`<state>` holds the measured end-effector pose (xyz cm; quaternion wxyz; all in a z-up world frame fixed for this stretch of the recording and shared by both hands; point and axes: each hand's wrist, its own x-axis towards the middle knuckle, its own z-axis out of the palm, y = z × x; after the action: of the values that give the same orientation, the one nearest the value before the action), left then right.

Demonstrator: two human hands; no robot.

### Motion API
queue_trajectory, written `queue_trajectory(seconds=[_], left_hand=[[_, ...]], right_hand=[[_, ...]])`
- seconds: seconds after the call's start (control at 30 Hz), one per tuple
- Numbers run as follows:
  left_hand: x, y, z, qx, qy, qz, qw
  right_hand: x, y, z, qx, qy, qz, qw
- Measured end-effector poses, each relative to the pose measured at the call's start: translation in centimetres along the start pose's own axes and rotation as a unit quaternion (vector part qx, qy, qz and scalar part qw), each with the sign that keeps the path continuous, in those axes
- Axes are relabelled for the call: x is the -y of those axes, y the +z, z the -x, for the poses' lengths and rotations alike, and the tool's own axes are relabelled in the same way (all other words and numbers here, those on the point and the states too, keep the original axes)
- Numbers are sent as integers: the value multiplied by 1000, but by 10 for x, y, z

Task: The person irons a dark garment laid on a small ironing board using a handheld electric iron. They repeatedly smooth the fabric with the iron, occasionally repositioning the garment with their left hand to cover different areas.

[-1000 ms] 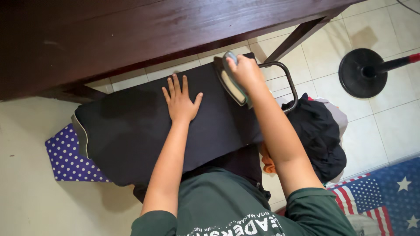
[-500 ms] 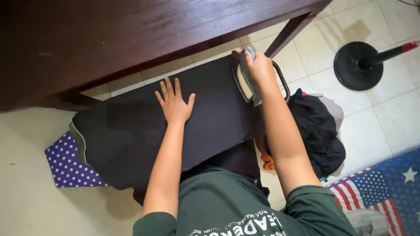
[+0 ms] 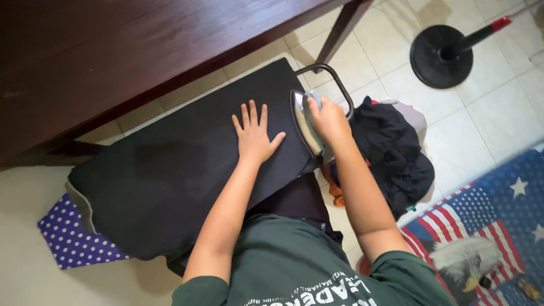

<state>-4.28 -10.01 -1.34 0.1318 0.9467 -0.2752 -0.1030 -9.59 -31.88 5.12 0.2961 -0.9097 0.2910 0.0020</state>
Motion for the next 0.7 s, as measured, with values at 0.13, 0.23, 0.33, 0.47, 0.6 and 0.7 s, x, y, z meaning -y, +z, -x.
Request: queue_trajectory(seconds=[0.13,0.23,0.33,0.47,0.6,0.7], left_hand=[[-12,-3,-4,-12,20,-3,1000],[-13,-8,-2,-8,23,-1,1000],[-13,-11,0,-8,25,2,1000],[-15,-15,0,2,20,-1,1000],[-16,-16,0,2,18,-4,1000],[-16,-17,-2,7,16,-6,1000]], right_hand=[[5,-13,38,-9,-6,-32,999],[15,-17,39,-8,5,-37,999],[22,-14,30,5,29,-5,1000],[28,-9,10,4,35,3,999],[28,2,-18,-16,13,-9,1000],[30,8,-46,-33,2,-9,999]])
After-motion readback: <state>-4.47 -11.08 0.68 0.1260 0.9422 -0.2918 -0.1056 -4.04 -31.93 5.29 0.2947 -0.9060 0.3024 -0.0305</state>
